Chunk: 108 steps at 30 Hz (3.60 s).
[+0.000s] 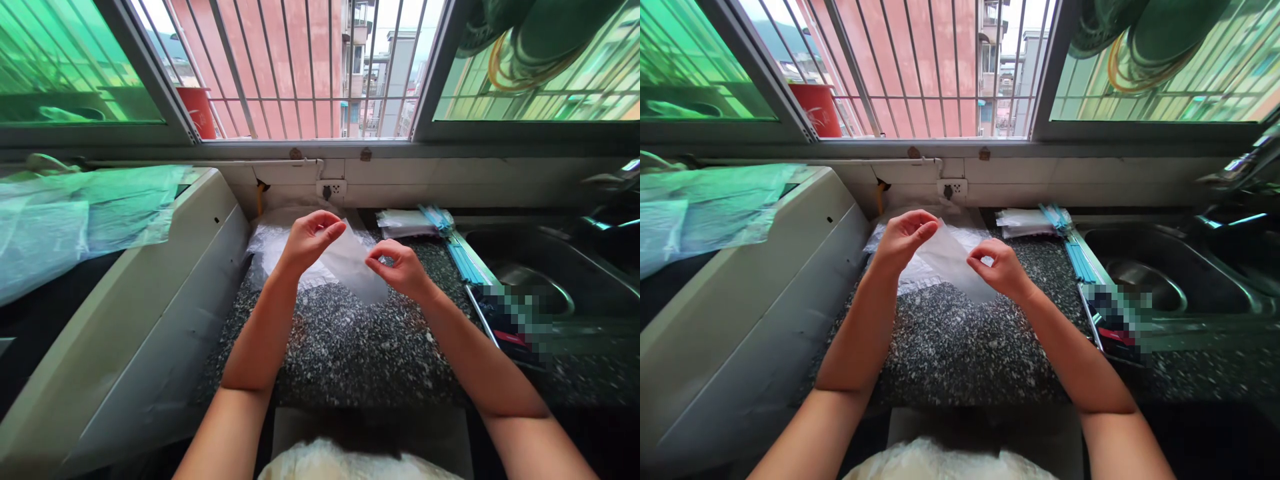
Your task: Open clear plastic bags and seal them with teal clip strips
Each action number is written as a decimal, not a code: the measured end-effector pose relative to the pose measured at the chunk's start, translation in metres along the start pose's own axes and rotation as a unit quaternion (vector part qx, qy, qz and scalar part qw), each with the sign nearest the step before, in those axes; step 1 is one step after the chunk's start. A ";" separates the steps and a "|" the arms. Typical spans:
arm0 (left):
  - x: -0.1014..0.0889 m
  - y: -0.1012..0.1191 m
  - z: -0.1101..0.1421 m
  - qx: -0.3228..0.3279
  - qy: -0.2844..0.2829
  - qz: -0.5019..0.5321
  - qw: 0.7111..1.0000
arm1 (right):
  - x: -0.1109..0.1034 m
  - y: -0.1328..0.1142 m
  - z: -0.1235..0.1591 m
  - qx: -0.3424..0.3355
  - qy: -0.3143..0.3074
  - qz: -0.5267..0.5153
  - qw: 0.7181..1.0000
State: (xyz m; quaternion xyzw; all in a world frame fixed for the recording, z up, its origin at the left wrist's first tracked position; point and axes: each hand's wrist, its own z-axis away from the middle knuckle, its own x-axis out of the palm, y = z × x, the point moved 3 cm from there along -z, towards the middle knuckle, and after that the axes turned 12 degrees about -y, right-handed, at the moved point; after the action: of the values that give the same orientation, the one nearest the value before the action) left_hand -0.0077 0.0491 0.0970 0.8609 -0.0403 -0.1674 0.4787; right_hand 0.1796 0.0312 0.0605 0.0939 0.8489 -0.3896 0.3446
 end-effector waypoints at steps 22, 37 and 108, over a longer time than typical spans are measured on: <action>-0.013 0.000 -0.001 0.073 0.094 0.046 0.992 | 0.009 0.013 0.000 0.028 -0.060 0.044 0.997; -0.030 -0.008 0.001 0.098 0.149 0.010 0.984 | 0.005 0.027 -0.002 0.122 -0.150 0.087 0.977; 0.012 0.008 0.005 0.035 -0.059 -0.049 0.996 | -0.014 -0.014 0.004 0.017 0.046 -0.046 0.998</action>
State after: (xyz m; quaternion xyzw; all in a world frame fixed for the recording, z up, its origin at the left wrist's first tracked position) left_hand 0.0023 0.0381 0.0984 0.8669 -0.0318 -0.2395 0.4360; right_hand 0.1860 0.0205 0.0758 0.0778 0.8606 -0.4145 0.2854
